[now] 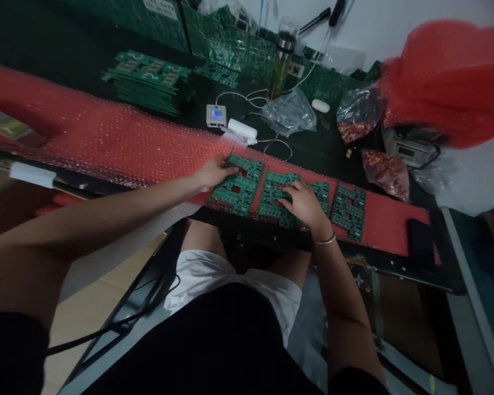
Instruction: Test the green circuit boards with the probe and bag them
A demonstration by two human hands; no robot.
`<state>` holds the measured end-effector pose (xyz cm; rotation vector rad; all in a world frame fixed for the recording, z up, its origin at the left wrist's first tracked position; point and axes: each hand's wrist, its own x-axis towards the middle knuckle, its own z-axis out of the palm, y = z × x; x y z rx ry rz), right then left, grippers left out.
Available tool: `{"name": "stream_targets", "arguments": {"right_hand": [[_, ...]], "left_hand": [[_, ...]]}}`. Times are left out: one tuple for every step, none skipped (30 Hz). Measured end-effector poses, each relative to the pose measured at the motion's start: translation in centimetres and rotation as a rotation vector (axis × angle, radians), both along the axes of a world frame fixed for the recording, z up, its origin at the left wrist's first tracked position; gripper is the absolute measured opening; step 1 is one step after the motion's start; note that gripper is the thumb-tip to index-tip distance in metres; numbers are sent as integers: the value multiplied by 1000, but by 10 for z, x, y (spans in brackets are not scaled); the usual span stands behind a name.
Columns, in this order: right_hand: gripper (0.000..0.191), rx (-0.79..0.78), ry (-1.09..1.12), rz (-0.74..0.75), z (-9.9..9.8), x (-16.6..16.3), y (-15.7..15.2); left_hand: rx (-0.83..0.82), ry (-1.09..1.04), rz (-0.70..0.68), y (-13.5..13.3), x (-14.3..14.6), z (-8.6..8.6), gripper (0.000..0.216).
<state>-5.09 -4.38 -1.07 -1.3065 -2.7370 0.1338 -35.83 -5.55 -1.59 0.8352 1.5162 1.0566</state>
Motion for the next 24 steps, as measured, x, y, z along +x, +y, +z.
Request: {"name": "stream_targets", "arguments": {"right_hand": [[37,9,23,-21,-1,10,-2],[42,25,46,-47,-2,19,-4],[48,44,66,-74,-4,27,-7],[55,62,79,-98,-7,34,-12],[61,76,81,-116,-11,39,-16],[66,84,74,-126,-15,42,-22],[69,84,61,-133,-19,43,-27],[72,79,48,-140,-23,42,-32],[73,70,38,-149,-27,40,-36],[73,62,35,-160,-30,37,-39],[74,54,39,-170,-33,35,-41],[74,47,50,-175,-34,34,-42],[74,42,63,-178,-34,35,-42],[74,44,79,-187,-34,38,-41],[74,55,94,-214,-33,44,-40],[75,77,105,-268,-32,52,-38],[76,106,110,-350,-31,62,-37],[76,133,108,-452,-31,74,-36],[76,151,100,-562,-31,86,-36],[75,152,90,-665,-32,98,-38],[74,138,81,-746,-34,110,-40],[73,117,78,-794,-36,120,-42],[72,98,81,-810,-38,127,-46],[70,87,87,-798,-39,133,-50]], "left_hand": [[10,13,-4,1,4,-4,35],[26,48,-4,2,7,-7,38],[50,105,-10,4,10,-11,40],[84,180,-28,5,12,-14,40],[124,269,-63,7,14,-18,40],[165,366,-110,8,16,-21,39],[203,469,-154,9,17,-23,41],[232,573,-183,9,18,-25,46],[250,676,-191,9,20,-26,55],[257,777,-185,7,21,-26,64],[263,873,-185,4,23,-25,74],[281,956,-211,0,25,-23,81],[319,1024,-278,-6,27,-21,86],[378,1075,-388,-13,30,-19,87],[452,1111,-519,-20,33,-16,87],[528,1134,-652,-26,37,-15,87],[590,1145,-770,-32,40,-14,89],[626,1151,-861,-37,43,-13,92],[635,1155,-922,-39,47,-14,96],[625,1156,-957,-40,49,-15,100],[607,1155,-977,-40,51,-17,103],[590,1151,-986,-38,52,-19,105],[579,1145,-986,-36,53,-21,106],[575,1137,-983,-33,53,-23,107]]}}
